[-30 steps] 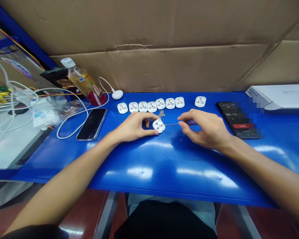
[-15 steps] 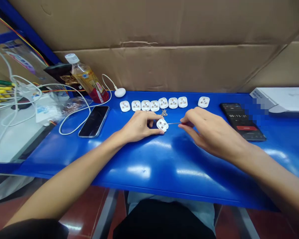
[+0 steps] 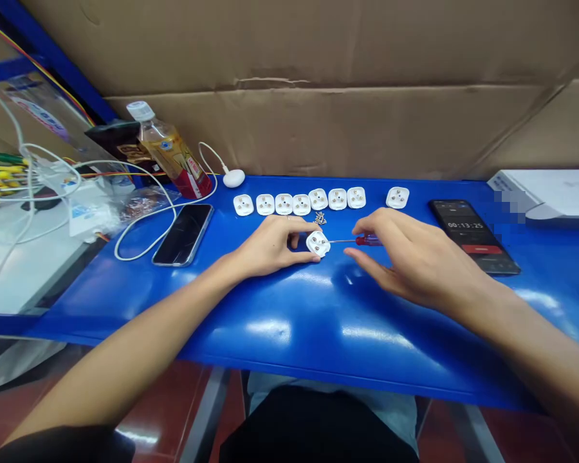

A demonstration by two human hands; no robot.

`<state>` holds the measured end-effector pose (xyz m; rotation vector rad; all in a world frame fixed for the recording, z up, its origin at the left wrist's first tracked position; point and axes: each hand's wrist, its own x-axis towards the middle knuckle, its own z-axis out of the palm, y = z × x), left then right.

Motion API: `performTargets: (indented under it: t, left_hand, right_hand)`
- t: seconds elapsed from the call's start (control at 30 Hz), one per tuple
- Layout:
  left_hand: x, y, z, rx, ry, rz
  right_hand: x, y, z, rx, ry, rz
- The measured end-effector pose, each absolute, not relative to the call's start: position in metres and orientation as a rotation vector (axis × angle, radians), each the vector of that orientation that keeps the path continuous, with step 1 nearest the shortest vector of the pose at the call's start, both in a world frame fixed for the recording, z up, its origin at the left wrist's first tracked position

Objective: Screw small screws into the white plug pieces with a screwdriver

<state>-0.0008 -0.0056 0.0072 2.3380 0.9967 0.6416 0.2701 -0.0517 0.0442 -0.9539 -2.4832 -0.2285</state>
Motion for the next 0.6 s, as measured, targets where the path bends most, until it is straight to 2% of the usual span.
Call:
performTargets:
  t: [0.13, 0.33, 0.6]
  left_hand:
    - [-0.0012, -0.0057, 0.0076, 2.382, 0.967, 0.633]
    - [-0.0007, -0.0058, 0.0086, 2.361, 0.975, 0.609]
    - [-0.0008, -0.0067, 0.0105, 2.37, 0.985, 0.602]
  right_hand:
    - [0.2682, -0.0534, 0.039, -1.064, -2.41, -0.329]
    - [0.2638, -0.0538, 0.0378, -0.857, -2.369, -0.077]
    - [0.266, -0.0527, 0.0359, -0.934, -2.357, -0.237]
